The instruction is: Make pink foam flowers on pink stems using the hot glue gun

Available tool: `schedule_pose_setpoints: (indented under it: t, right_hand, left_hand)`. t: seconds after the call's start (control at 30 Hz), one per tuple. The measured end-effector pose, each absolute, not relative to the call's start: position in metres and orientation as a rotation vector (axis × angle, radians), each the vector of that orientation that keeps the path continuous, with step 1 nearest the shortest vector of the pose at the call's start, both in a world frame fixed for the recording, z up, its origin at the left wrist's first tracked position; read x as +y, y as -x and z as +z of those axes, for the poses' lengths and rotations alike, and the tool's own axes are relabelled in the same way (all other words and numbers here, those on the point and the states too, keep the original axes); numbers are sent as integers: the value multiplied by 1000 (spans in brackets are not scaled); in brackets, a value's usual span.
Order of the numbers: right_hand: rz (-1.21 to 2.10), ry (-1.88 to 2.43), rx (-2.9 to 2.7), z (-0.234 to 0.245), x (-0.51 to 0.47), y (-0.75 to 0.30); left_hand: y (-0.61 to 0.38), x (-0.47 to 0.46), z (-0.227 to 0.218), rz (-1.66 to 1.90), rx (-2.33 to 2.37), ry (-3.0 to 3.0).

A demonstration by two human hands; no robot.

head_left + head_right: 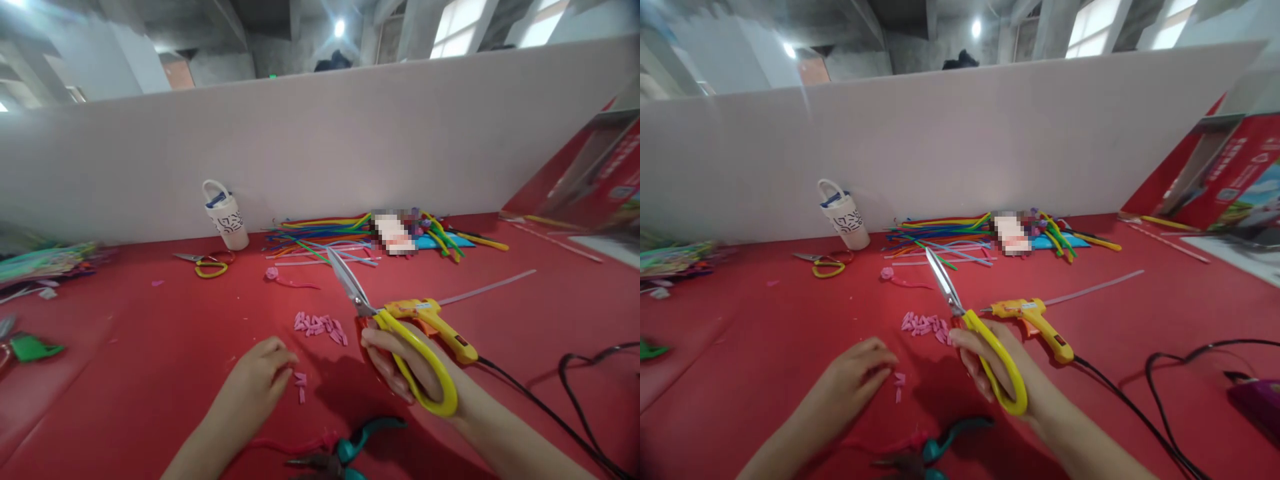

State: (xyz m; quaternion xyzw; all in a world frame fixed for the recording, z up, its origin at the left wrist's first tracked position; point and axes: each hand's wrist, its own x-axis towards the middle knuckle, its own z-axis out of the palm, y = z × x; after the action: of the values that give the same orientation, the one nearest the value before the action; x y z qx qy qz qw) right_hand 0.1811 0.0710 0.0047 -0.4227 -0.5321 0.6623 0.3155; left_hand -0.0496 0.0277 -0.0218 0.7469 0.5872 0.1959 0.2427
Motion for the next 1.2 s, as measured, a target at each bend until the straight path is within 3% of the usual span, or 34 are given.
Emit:
schedule_pose_setpoints:
  t: [0.33, 0.67, 0.93, 1.2]
  right_hand:
    - [1752, 1148, -1183, -18, 81, -188]
    - [1812, 1102, -1231, -2, 76, -192]
    - [1792, 1156, -1270, -12, 78, -185]
    - [1740, 1217, -1336, -15, 77, -186]
  left_hand:
    - [41, 26, -20, 456, 1576, -1941]
    - [48, 39, 13, 355, 1671, -2041]
    - [32, 76, -22, 503, 1801, -2111]
    - [30, 82, -30, 793, 1743, -1787]
